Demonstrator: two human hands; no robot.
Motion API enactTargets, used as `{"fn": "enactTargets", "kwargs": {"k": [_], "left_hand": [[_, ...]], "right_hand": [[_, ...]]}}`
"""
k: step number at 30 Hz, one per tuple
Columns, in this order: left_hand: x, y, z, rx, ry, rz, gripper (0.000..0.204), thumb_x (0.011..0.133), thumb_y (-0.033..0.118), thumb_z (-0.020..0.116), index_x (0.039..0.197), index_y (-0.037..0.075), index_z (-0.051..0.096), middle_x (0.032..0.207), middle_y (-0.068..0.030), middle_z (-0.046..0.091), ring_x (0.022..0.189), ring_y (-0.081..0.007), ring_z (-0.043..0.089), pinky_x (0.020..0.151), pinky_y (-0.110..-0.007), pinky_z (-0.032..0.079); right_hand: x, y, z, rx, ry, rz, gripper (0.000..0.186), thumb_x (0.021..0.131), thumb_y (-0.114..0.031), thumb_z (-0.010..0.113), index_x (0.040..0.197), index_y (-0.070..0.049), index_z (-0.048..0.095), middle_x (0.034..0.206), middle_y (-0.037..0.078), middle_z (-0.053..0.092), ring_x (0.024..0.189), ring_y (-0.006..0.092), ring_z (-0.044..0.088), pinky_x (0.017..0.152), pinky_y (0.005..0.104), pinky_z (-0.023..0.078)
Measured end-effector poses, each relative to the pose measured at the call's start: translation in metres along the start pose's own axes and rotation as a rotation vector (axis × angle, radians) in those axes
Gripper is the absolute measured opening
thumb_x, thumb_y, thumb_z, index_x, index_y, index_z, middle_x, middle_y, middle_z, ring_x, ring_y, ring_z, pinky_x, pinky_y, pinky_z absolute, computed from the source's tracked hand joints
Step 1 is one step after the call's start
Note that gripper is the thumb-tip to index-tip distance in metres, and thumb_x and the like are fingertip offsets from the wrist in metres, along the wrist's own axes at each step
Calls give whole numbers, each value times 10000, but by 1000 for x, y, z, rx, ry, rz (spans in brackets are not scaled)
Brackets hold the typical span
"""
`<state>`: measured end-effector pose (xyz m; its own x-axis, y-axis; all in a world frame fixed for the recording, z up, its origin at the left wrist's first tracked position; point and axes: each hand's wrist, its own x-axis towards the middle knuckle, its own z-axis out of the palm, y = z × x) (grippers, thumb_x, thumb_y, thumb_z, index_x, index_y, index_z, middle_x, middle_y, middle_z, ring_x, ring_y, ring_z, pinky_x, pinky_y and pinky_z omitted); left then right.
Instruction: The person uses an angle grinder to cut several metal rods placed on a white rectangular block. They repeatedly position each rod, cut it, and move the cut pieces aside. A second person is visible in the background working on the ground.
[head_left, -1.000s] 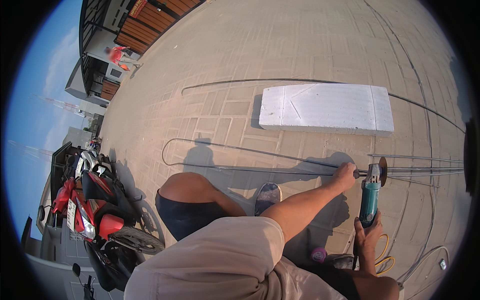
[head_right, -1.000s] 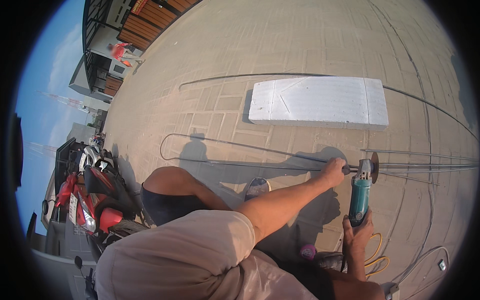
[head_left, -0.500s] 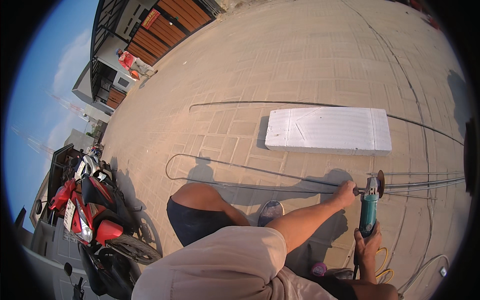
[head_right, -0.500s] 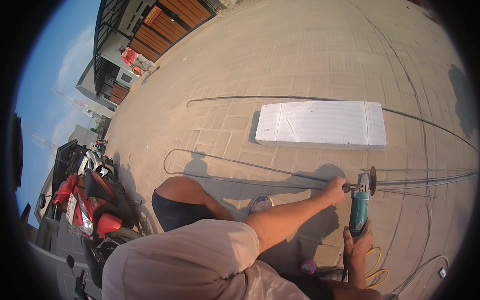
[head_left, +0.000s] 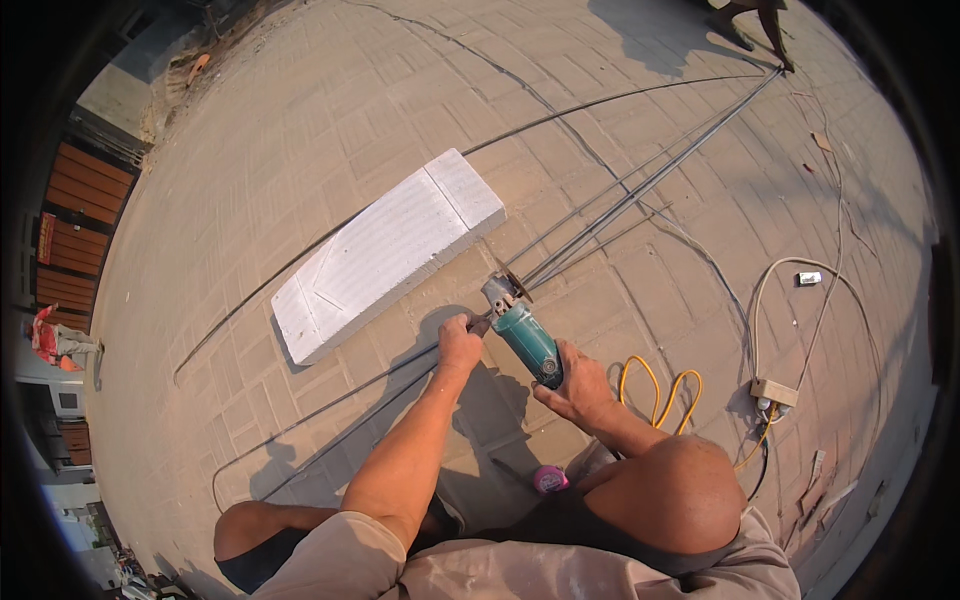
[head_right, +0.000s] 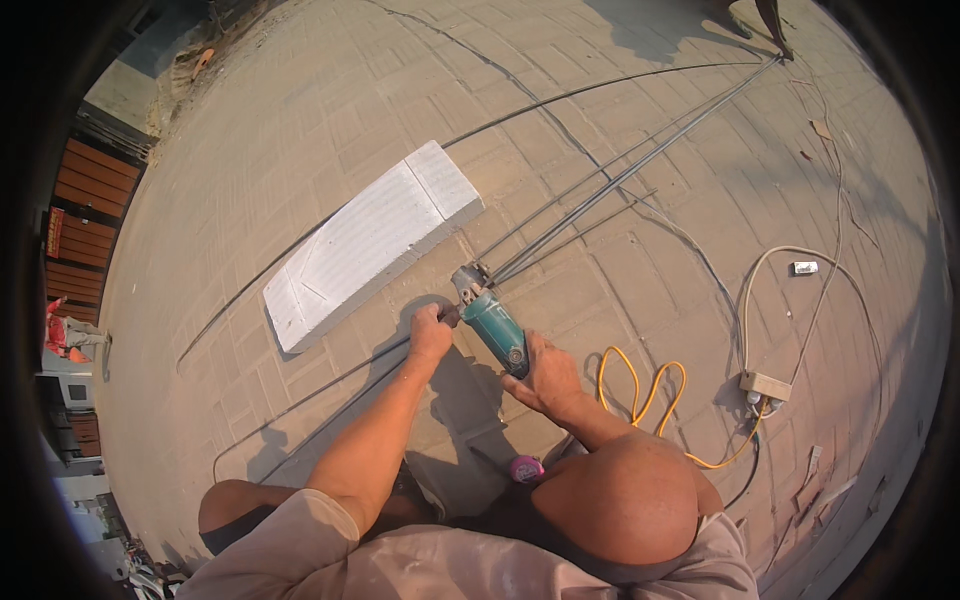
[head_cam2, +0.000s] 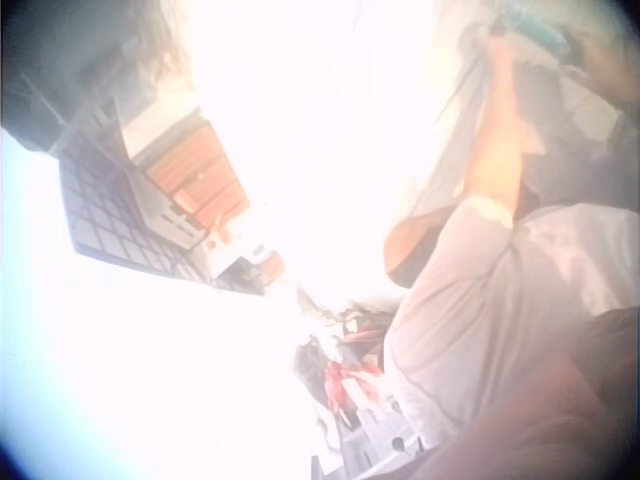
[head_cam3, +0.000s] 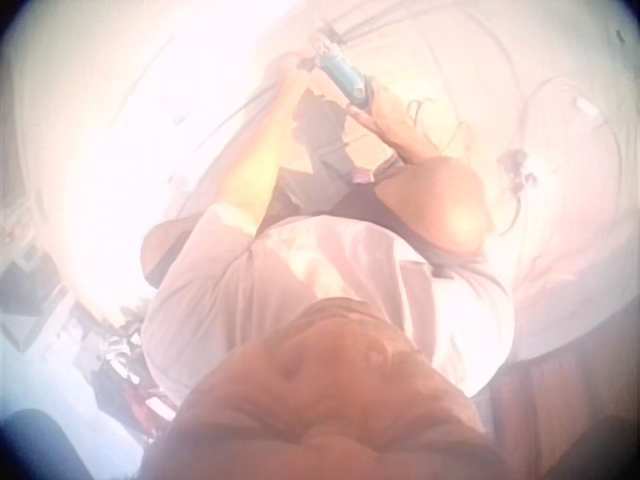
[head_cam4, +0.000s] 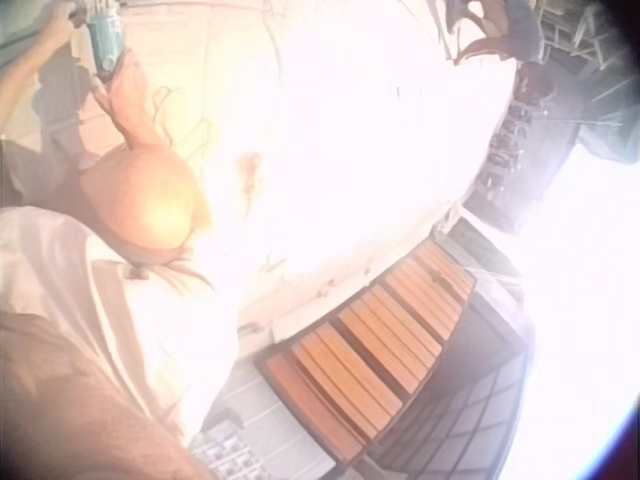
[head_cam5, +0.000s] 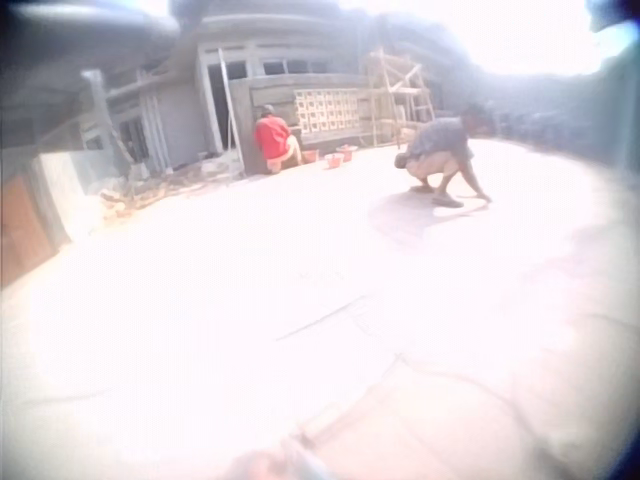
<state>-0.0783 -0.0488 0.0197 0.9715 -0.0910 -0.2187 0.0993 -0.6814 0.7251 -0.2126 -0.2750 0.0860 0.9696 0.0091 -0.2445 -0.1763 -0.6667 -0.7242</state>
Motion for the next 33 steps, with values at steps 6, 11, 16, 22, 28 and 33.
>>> {"fn": "enactTargets", "kwargs": {"k": [6, 11, 16, 22, 28, 33], "left_hand": [[0, -5, -3, -5, -2, -5, 206, 925, 121, 818, 1037, -52, 819, 935, -252, 802, 868, -347, 786, 817, -423, 585], [3, -12, -4, 6, 9, 18, 205, 922, 111, 816, 1031, -63, 814, 928, -272, 789, 870, -368, 779, 814, -435, 581], [2, -11, -4, 9, 26, 54, 209, 910, 110, 815, 1019, -67, 811, 908, -275, 783, 858, -383, 777, 810, -441, 580], [0, -10, -4, 30, 5, 68, 233, 904, 141, 815, 1001, -71, 809, 896, -279, 781, 858, -401, 786, 805, -453, 582], [0, -13, -6, 100, 59, 129, 238, 897, 152, 816, 999, -64, 814, 908, -276, 785, 872, -397, 790, 815, -453, 588], [-2, -6, -8, 56, 14, 96, 222, 896, 137, 819, 1004, -57, 819, 918, -262, 794, 860, -366, 790, 820, -436, 593]], "right_hand": [[3, -4, 5, 0, -2, -2, 742, 809, -346, 859, 1357, 40, 540, 1125, 331, 723, 1012, 524, 725, 880, 560, 595], [2, -2, 7, 9, 27, -40, 730, 796, -339, 874, 1325, 39, 541, 1076, 322, 726, 992, 526, 724, 866, 565, 595], [2, 5, 11, 2, 61, -86, 755, 793, -352, 870, 1333, 46, 524, 1051, 323, 721, 973, 530, 721, 860, 571, 592], [4, 4, 10, -20, 42, -74, 784, 793, -358, 863, 1352, 60, 505, 1052, 334, 719, 964, 532, 724, 854, 571, 592], [4, 1, 8, -16, 25, -59, 813, 792, -358, 863, 1387, 60, 500, 1073, 338, 722, 971, 530, 724, 863, 570, 593], [-2, 6, 7, 12, 45, -83, 834, 786, -377, 862, 1402, 58, 506, 1090, 339, 722, 988, 529, 722, 881, 573, 590]]}}
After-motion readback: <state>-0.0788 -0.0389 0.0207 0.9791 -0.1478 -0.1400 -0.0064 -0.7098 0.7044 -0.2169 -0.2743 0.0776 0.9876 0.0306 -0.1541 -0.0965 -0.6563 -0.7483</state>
